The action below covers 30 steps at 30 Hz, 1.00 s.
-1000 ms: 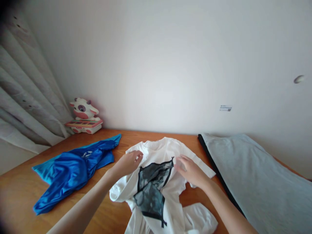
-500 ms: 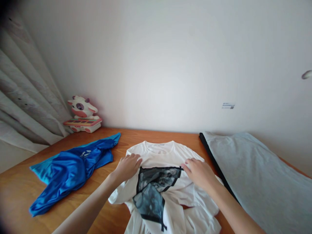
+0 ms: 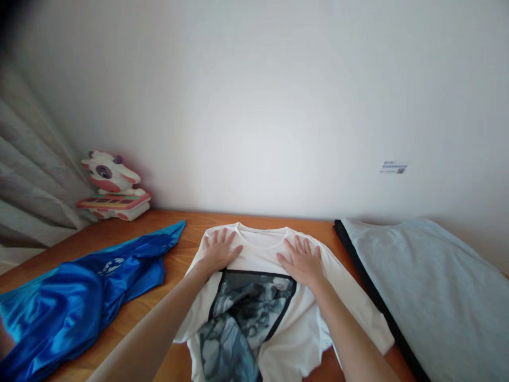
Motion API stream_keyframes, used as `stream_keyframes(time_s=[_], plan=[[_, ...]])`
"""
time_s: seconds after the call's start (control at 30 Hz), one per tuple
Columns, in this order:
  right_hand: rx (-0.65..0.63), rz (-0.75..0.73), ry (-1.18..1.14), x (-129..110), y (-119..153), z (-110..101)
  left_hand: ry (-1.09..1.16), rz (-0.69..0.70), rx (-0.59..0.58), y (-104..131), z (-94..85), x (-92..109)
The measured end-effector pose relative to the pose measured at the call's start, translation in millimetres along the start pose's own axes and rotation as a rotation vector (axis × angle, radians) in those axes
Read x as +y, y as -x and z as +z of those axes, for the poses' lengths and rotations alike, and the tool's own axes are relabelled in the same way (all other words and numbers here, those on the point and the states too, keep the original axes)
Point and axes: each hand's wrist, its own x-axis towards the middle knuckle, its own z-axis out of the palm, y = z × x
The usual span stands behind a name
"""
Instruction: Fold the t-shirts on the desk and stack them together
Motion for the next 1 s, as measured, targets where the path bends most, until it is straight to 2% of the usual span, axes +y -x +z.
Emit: stream_keyframes(time_s=[0.17,0.3,0.47,0.6,0.67,0.73,0.83,0.9,0.97,1.0], plan=[[0.019,-0.013,0.003,8,-25,-2,0.004,0.067,0.02,-35,4.4,-6],[0.028,-0.015,0.005,10,-43,0,0.017,0.087,0.069,-50,7.8,-6],[0.091,-0.046,0.019,10,-52,1,-0.012,0.135,0.239,-46,-6.5,2],[0.33,-0.033,0.064,4,-36,-6,-0.064,0.222,0.231,-30,-31.4,20],[0.387,-0.033,0.079,-1,-27,-13,-0.056,0.228,0.222,-14,-43.9,28],[0.352,-0.059,0.08,-7,-19,-22,-0.018,0.255,0.209,12,-56.1,31],[0.303,-0.117,0.078,-18,1,-39,0.108,0.38,0.108,70,-73.7,23],[0.297,-0.165,0.074,-25,30,-48,0.18,0.4,0.018,118,-83.3,11],[0.316,-0.24,0.01,-28,75,-51,0.232,0.335,-0.063,167,-88.1,-1],[0.342,-0.309,-0.102,-28,102,-49,0.26,0.307,-0.111,189,-87.9,-5]])
